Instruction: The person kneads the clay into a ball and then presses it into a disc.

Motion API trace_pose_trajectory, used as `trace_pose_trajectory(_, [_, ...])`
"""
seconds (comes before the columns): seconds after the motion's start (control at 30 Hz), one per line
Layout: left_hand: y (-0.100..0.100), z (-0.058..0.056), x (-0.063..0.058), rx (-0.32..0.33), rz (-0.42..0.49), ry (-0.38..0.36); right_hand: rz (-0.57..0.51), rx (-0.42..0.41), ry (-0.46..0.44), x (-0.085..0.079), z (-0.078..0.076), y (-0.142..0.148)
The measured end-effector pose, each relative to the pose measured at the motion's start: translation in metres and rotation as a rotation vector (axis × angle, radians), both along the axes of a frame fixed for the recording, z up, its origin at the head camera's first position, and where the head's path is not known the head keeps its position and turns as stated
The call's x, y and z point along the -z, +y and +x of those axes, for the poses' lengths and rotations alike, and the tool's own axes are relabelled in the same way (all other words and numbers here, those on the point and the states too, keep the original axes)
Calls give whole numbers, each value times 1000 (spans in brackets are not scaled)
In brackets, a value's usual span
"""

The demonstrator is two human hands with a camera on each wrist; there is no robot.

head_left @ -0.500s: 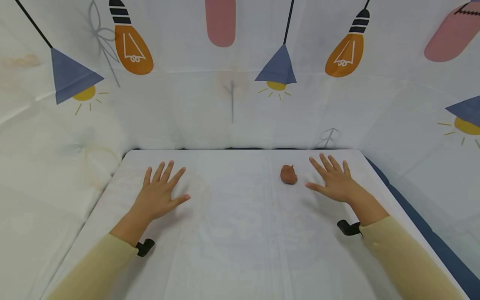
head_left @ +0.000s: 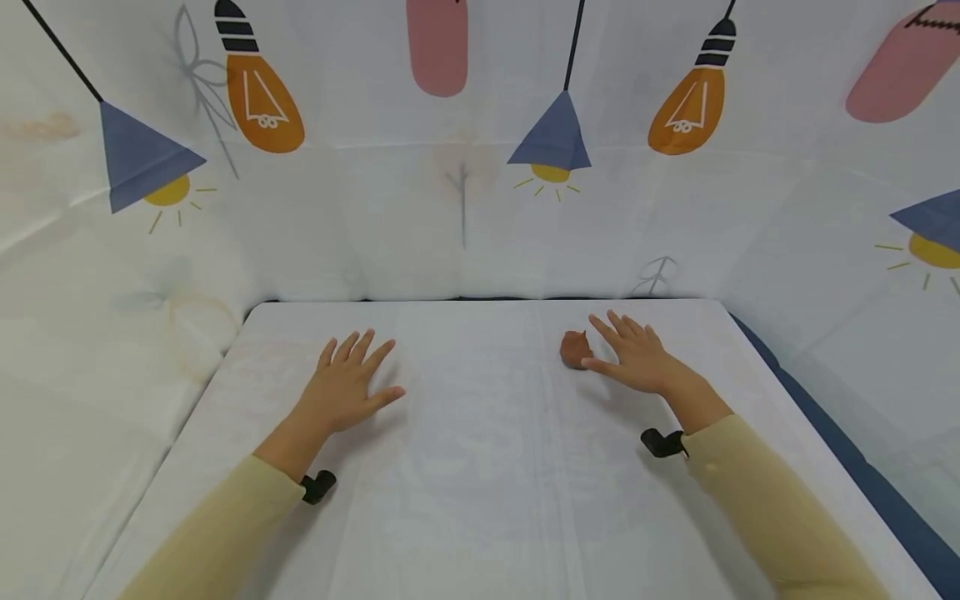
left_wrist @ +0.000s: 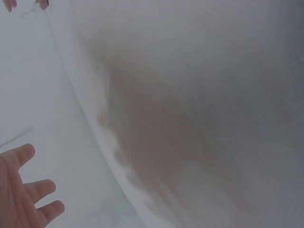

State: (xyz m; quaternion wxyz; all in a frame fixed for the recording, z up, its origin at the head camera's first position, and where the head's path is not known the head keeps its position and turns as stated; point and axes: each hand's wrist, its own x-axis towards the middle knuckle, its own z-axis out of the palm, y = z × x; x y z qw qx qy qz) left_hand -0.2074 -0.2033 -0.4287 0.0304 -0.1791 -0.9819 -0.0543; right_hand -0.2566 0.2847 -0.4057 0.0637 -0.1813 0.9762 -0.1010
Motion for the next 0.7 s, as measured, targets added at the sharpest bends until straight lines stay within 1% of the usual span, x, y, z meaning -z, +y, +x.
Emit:
trace_pose_trajectory(0.27, [17, -1, -2, 34, 57, -33, -80, -5, -60, 12, -11, -10])
trace_pose_trajectory(0.4, [24, -3, 0, 48, 64, -62, -121, -1, -89, 16, -15, -14])
trace_pose_trajectory(0.6, [34, -9, 6, 49, 74, -85, -121, -14, -101, 24, -24, -20])
trace_pose_trajectory(0.7, [38, -11, 7, 45, 86, -96, -119, -22, -95, 25, -27, -23])
